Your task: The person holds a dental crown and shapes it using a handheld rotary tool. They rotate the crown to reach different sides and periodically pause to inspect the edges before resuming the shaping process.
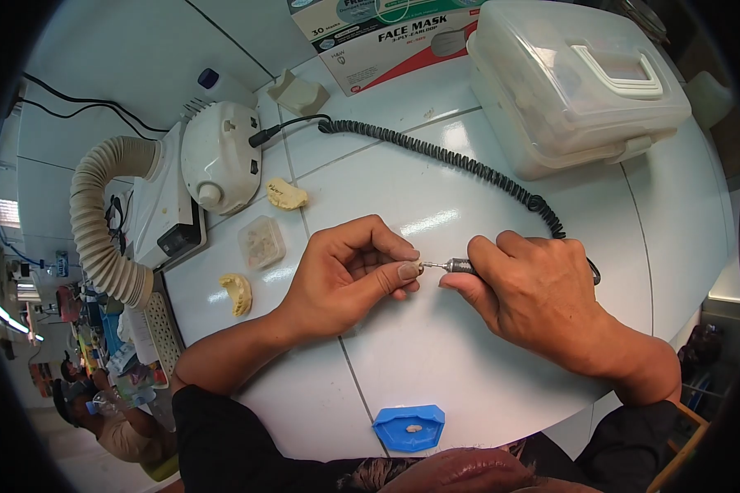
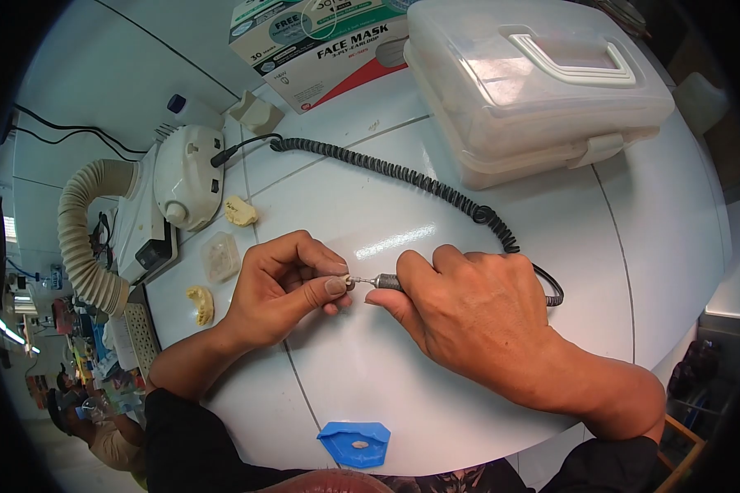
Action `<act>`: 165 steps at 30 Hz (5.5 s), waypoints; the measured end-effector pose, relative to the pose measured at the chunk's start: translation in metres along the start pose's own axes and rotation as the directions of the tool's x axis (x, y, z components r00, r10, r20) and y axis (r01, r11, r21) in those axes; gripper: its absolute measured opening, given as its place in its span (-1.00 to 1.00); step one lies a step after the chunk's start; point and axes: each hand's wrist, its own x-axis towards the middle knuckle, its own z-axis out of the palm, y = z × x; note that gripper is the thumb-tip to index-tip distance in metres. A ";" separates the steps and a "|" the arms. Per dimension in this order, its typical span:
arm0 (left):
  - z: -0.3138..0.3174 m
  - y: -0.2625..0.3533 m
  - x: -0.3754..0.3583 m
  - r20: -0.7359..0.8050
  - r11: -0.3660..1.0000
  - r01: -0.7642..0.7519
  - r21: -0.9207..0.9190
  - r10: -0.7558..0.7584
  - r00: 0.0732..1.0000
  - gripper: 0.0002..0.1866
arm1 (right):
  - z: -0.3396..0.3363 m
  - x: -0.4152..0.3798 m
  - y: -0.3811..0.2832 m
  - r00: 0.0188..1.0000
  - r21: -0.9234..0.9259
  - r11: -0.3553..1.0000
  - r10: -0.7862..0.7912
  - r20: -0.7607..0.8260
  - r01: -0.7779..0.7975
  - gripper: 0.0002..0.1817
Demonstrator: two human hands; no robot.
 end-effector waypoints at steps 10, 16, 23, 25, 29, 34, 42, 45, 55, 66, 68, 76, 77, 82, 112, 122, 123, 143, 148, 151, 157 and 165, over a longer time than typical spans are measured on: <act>-0.004 0.001 0.001 0.030 0.999 0.032 -0.040 -0.031 0.999 -0.89 | 0.000 0.001 0.002 0.999 0.018 0.999 -0.033 -0.026 0.034 -0.45; -0.008 0.003 0.003 0.081 0.998 0.055 -0.024 -0.053 0.995 -0.89 | -0.001 0.001 0.002 0.998 0.018 0.999 -0.051 -0.042 0.051 -0.46; -0.007 0.004 0.002 0.076 0.999 0.042 -0.034 -0.040 0.996 -0.90 | 0.000 0.001 0.002 0.998 0.004 0.999 -0.053 -0.043 0.053 -0.46; -0.008 0.004 0.002 0.082 0.999 0.039 -0.033 -0.037 0.996 -0.89 | -0.001 0.001 0.002 0.998 0.005 0.999 -0.054 -0.040 0.054 -0.46; -0.007 0.005 0.002 0.086 0.998 0.048 -0.034 -0.045 0.995 -0.90 | -0.001 0.001 0.003 0.998 0.012 0.998 -0.056 -0.029 0.057 -0.46; -0.009 0.004 0.002 0.091 0.997 0.053 -0.054 -0.048 0.995 -0.90 | -0.002 0.001 0.003 0.998 0.022 0.998 -0.053 -0.036 0.053 -0.46; -0.009 0.004 0.002 0.098 0.997 0.062 -0.041 -0.058 0.994 -0.90 | -0.003 0.001 0.002 0.998 0.015 0.998 -0.052 -0.025 0.053 -0.46; -0.010 0.005 0.002 0.101 0.998 0.059 -0.037 -0.055 0.993 -0.90 | -0.002 0.002 0.002 0.997 0.018 0.998 -0.062 -0.051 0.063 -0.46; -0.008 0.006 0.001 0.095 0.997 0.070 -0.030 -0.067 0.993 -0.91 | -0.003 0.002 0.003 0.997 0.016 0.998 -0.065 -0.031 0.066 -0.46; -0.008 0.005 0.000 0.100 0.997 0.059 -0.045 -0.055 0.994 -0.91 | -0.005 0.002 0.005 0.998 0.036 0.997 -0.067 -0.015 0.068 -0.46; -0.008 0.005 0.001 0.101 0.997 0.056 -0.044 -0.051 0.994 -0.91 | -0.004 0.002 0.004 0.997 0.023 0.997 -0.070 -0.017 0.071 -0.46; -0.008 0.005 0.001 0.109 0.998 0.053 -0.024 -0.050 0.993 -0.91 | -0.004 0.002 0.003 0.998 0.023 0.998 -0.066 -0.009 0.066 -0.46; -0.008 0.005 0.001 0.106 0.998 0.053 -0.026 -0.050 0.993 -0.91 | -0.004 0.002 0.003 0.998 0.025 0.997 -0.067 -0.007 0.067 -0.46; -0.008 0.004 0.000 0.104 0.998 0.049 -0.039 -0.044 0.994 -0.91 | -0.005 0.002 0.003 0.998 0.030 0.998 -0.060 0.009 0.060 -0.47; -0.005 0.003 0.000 0.102 0.999 0.015 -0.041 -0.011 0.995 -0.91 | -0.002 0.000 0.000 0.998 0.000 0.998 -0.055 -0.029 0.055 -0.46; -0.004 0.002 -0.002 0.087 0.999 0.004 -0.050 0.000 0.996 -0.90 | -0.004 0.001 0.001 0.998 0.018 0.998 -0.052 -0.018 0.052 -0.47; -0.004 0.000 -0.001 0.086 0.998 -0.005 -0.055 0.009 0.996 -0.90 | -0.004 0.001 0.003 0.998 0.023 0.998 -0.053 -0.018 0.054 -0.47; 0.000 -0.002 -0.001 0.054 1.000 -0.028 -0.004 0.029 0.998 -0.93 | -0.002 0.000 0.001 0.998 -0.004 0.999 -0.047 -0.029 0.047 -0.47; 0.001 -0.001 -0.002 0.043 1.000 -0.015 0.015 0.015 0.999 -0.94 | -0.002 -0.001 0.000 0.999 -0.013 0.999 -0.049 -0.023 0.049 -0.48; 0.000 -0.001 -0.002 0.053 1.000 -0.024 0.012 0.024 0.998 -0.93 | -0.002 -0.002 0.002 0.998 0.003 0.999 -0.052 -0.024 0.052 -0.49; -0.005 -0.002 0.000 0.050 0.999 -0.011 -0.046 0.013 0.999 -0.87 | -0.004 -0.003 0.005 0.999 0.048 0.999 -0.021 -0.042 0.023 -0.49; -0.006 -0.006 0.002 0.026 0.996 -0.032 -0.087 0.034 0.999 -0.82 | -0.003 -0.003 0.005 0.999 0.041 0.999 -0.033 -0.038 0.034 -0.49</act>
